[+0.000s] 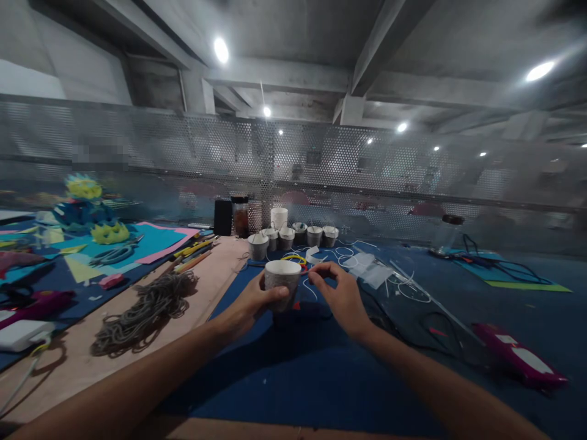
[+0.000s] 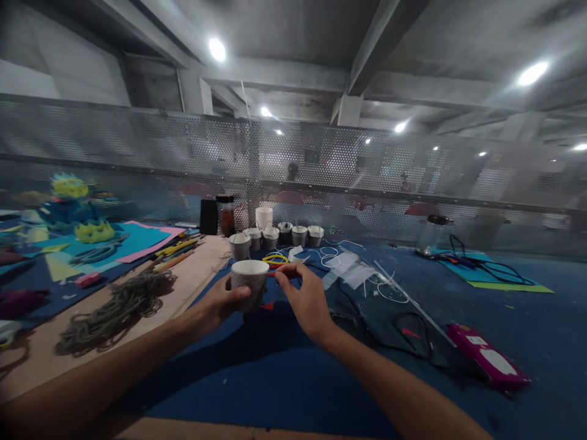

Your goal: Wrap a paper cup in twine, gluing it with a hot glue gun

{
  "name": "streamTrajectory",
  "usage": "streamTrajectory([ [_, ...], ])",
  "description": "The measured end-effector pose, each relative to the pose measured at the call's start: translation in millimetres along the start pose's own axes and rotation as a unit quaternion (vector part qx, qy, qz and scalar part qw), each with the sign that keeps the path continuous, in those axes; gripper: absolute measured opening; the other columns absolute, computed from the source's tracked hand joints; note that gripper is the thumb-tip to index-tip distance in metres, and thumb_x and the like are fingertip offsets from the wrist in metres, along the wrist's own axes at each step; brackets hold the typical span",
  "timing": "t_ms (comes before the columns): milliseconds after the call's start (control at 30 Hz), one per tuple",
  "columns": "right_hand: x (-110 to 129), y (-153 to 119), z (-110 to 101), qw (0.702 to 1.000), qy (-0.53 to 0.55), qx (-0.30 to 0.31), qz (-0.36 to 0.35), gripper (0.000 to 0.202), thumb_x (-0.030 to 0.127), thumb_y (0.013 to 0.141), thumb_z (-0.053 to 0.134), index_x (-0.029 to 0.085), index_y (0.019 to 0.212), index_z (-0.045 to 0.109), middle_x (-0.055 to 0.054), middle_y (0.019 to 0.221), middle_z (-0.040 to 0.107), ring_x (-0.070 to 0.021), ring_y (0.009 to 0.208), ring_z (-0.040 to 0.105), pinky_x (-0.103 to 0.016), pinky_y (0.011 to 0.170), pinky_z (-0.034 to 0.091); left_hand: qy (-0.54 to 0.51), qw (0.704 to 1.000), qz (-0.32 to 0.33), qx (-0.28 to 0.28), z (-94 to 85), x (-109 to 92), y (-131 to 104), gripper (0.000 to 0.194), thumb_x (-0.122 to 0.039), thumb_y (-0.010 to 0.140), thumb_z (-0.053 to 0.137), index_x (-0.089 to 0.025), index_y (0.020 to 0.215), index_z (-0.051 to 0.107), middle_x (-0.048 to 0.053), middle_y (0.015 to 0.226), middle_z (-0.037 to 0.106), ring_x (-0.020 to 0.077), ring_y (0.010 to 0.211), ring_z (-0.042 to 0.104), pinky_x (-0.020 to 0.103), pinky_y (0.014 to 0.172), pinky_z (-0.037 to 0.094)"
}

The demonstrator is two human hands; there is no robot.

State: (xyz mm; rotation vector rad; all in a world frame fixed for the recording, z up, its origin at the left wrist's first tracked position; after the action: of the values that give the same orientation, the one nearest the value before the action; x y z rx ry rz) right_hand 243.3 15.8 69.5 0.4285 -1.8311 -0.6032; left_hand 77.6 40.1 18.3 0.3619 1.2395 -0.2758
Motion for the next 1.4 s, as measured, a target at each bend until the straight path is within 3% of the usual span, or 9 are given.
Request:
streamTrajectory([
  [333,-4.1,2.2,1.6,0.999,0.031,0.008,0.032,0.016,0.034,0.09,0.06,0.02,0.086,0.065,-0.001,0.08,0.069,-0.017,0.078,0.066,-0.029,0.078,0.05,-0.014,1.0,-0.01,0.02,1.4,2.6,-0.2,0.059,-0.028,0.071,0.081,-0.016,0.124,0.06,0.014,0.114,0.068,0.0263,0.102,0.063,0.037,0.09,0.049],
  [633,-10.4,2.4,6.4,0.999,0.007,0.03,0.029,0.014,0.032,0.089,0.061,0.019,0.085,0.066,-0.001,0.08,0.07,-0.0169,0.078,0.065,-0.029,0.076,0.049,-0.007,0.999,-0.009,0.041,4.1,0.9,-3.8,0.053,-0.029,0.074,0.078,-0.015,0.122,0.062,0.013,0.107,0.07,0.0252,0.095,0.065,0.034,0.084,0.051],
  [1033,5.1,4.6,-6.1,0.999,0.032,-0.007,0.018,0.017,0.035,0.089,0.062,0.019,0.085,0.066,0.0,0.076,0.068,-0.0157,0.075,0.063,-0.027,0.075,0.048,-0.03,0.997,-0.026,0.064,10.4,3.1,-4.9,0.053,-0.028,0.075,0.078,-0.016,0.124,0.061,0.014,0.11,0.071,0.0252,0.096,0.066,0.035,0.085,0.052],
  [1400,-5.8,5.8,2.8,0.999,0.031,0.03,0.031,0.019,0.036,0.09,0.061,0.018,0.085,0.066,-0.001,0.076,0.069,-0.0157,0.074,0.065,-0.028,0.075,0.048,-0.03,0.997,-0.033,0.067,8.5,5.3,-5.0,0.054,-0.028,0.074,0.078,-0.016,0.124,0.063,0.015,0.117,0.069,0.0278,0.103,0.064,0.035,0.086,0.049],
])
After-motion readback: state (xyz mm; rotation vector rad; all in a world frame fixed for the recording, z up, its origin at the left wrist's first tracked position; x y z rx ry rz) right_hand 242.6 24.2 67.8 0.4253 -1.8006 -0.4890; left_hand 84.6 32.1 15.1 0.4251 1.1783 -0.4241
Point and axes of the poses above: each hand's wrist, its own y-axis towards the middle knuckle, its own z-axis out of the palm, x = y × z, the point moved 9 cm from there along y, towards the middle knuckle
